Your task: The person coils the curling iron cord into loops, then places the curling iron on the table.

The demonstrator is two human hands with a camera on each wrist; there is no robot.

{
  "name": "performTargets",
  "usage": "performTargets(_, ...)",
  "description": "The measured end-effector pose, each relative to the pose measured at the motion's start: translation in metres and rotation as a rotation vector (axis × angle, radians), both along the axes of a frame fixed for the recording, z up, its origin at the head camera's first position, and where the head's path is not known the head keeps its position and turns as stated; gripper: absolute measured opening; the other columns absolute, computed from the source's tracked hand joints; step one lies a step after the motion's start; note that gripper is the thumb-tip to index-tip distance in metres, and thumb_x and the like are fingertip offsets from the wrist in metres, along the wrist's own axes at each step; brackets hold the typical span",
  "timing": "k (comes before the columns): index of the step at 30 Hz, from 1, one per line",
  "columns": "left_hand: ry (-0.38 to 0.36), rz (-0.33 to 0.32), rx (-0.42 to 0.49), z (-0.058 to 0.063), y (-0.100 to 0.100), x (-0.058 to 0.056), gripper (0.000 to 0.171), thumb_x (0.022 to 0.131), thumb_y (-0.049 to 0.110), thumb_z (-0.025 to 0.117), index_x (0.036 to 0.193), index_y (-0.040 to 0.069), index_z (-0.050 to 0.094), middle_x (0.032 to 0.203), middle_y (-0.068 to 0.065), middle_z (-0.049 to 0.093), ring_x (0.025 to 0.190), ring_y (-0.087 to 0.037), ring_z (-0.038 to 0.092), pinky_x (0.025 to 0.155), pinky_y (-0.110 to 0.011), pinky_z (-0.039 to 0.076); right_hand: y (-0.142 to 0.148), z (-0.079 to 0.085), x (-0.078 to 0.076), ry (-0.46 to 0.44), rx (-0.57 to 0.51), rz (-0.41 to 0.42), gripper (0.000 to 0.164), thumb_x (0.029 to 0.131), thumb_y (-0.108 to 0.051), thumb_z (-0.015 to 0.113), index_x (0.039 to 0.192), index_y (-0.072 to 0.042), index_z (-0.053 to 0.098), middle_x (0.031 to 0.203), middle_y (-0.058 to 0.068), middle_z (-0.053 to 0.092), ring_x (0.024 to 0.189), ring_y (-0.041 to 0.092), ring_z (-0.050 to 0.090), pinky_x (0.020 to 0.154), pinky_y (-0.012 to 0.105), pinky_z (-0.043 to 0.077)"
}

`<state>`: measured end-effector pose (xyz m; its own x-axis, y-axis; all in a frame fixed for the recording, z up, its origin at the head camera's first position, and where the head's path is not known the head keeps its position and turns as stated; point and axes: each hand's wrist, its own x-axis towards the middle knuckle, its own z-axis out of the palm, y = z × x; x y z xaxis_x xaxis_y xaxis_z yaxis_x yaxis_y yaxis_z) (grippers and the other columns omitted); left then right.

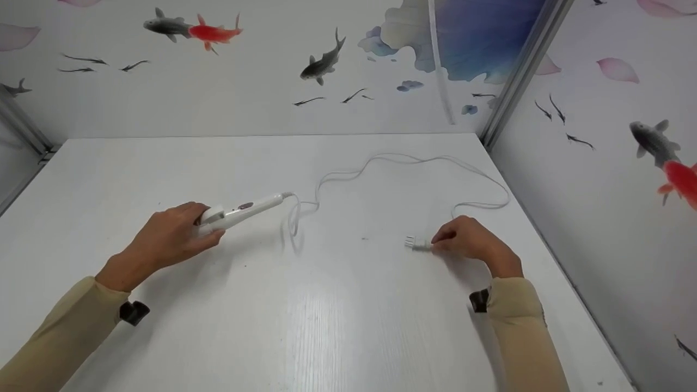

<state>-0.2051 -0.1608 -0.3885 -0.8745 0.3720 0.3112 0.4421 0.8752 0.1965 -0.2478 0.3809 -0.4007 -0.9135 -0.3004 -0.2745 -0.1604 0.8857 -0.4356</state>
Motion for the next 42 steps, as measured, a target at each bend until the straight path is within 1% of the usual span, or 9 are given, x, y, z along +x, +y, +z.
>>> performTargets(4, -0.072, -0.011, 0.013, 0.004, 0.012, 0.001, 0.035, 0.089, 0.033, 0.069, 0.101, 0.000, 0.065, 0.085, -0.010, 0.067, 0.065, -0.019, 0.055, 0.060, -0.035, 0.051, 0.005, 0.002, -0.001, 0.009, 0.003, -0.023, 0.021, 0.091, -0.024, 0.073, 0.107, -0.011, 0.077, 0.111, 0.009, 0.074, 0.101, 0.018, 0.060, 0.083, 0.032, 0.048)
performTargets(9, -0.097, -0.061, -0.010, 0.009, 0.028, 0.003, 0.035, 0.090, 0.034, 0.068, 0.102, 0.001, 0.067, 0.087, -0.009, 0.068, 0.067, -0.019, 0.056, 0.063, -0.036, 0.053, 0.006, 0.003, -0.002, -0.002, -0.001, -0.042, 0.023, 0.091, -0.026, 0.073, 0.108, -0.010, 0.076, 0.110, 0.008, 0.073, 0.099, 0.015, 0.058, 0.082, 0.031, 0.046)
performTargets(18, -0.055, -0.127, -0.035, 0.003, 0.045, 0.000, 0.031, 0.089, 0.032, 0.069, 0.097, 0.003, 0.067, 0.081, -0.007, 0.066, 0.062, -0.016, 0.053, 0.058, -0.033, 0.050, 0.008, -0.001, -0.003, -0.021, -0.008, -0.048, 0.025, 0.093, -0.027, 0.071, 0.111, -0.010, 0.075, 0.112, 0.008, 0.072, 0.101, 0.017, 0.059, 0.083, 0.032, 0.047)
performTargets(23, -0.040, -0.135, 0.004, -0.003, 0.051, -0.001, 0.031, 0.089, 0.032, 0.071, 0.096, 0.003, 0.067, 0.081, -0.007, 0.066, 0.063, -0.015, 0.054, 0.059, -0.034, 0.051, 0.006, -0.003, -0.005, -0.040, -0.006, -0.066, 0.028, 0.093, -0.030, 0.071, 0.113, -0.010, 0.074, 0.115, 0.009, 0.072, 0.104, 0.020, 0.059, 0.083, 0.031, 0.047)
performTargets(30, -0.047, -0.112, 0.054, -0.010, 0.056, -0.001, 0.033, 0.089, 0.034, 0.071, 0.098, 0.002, 0.066, 0.081, -0.008, 0.066, 0.064, -0.016, 0.055, 0.060, -0.034, 0.051, 0.002, -0.001, -0.005, -0.082, -0.002, -0.090, 0.030, 0.094, -0.029, 0.069, 0.115, -0.009, 0.073, 0.117, 0.011, 0.070, 0.103, 0.022, 0.059, 0.081, 0.030, 0.046)
performTargets(33, -0.048, -0.118, 0.056, -0.013, 0.056, 0.000, 0.032, 0.089, 0.033, 0.071, 0.095, 0.003, 0.066, 0.079, -0.007, 0.064, 0.063, -0.016, 0.053, 0.058, -0.034, 0.050, 0.000, 0.002, -0.004, -0.095, 0.004, -0.077, 0.030, 0.094, -0.027, 0.067, 0.117, -0.006, 0.071, 0.116, 0.012, 0.070, 0.102, 0.021, 0.060, 0.081, 0.031, 0.047)
performTargets(36, -0.061, -0.117, 0.054, -0.015, 0.056, -0.001, 0.032, 0.088, 0.034, 0.071, 0.094, 0.003, 0.065, 0.079, -0.005, 0.064, 0.063, -0.015, 0.052, 0.058, -0.033, 0.049, -0.006, 0.008, -0.001, -0.108, 0.024, -0.061, 0.032, 0.095, -0.024, 0.065, 0.118, -0.002, 0.069, 0.115, 0.015, 0.069, 0.102, 0.023, 0.062, 0.083, 0.035, 0.049)
performTargets(38, -0.083, -0.112, 0.060, -0.014, 0.056, -0.001, 0.032, 0.089, 0.034, 0.071, 0.095, 0.003, 0.065, 0.080, -0.006, 0.064, 0.064, -0.016, 0.052, 0.059, -0.034, 0.048, -0.013, 0.014, 0.003, -0.103, 0.055, -0.048, 0.037, 0.097, -0.023, 0.062, 0.121, 0.003, 0.066, 0.118, 0.021, 0.067, 0.104, 0.029, 0.063, 0.085, 0.042, 0.051)
performTargets(42, -0.115, -0.098, 0.058, -0.014, 0.056, -0.002, 0.034, 0.090, 0.035, 0.070, 0.099, 0.003, 0.065, 0.084, -0.007, 0.065, 0.066, -0.017, 0.054, 0.061, -0.035, 0.050, -0.037, 0.030, 0.014, -0.052, 0.078, -0.035, 0.048, 0.100, -0.030, 0.058, 0.129, 0.008, 0.059, 0.127, 0.028, 0.062, 0.113, 0.041, 0.060, 0.093, 0.054, 0.049)
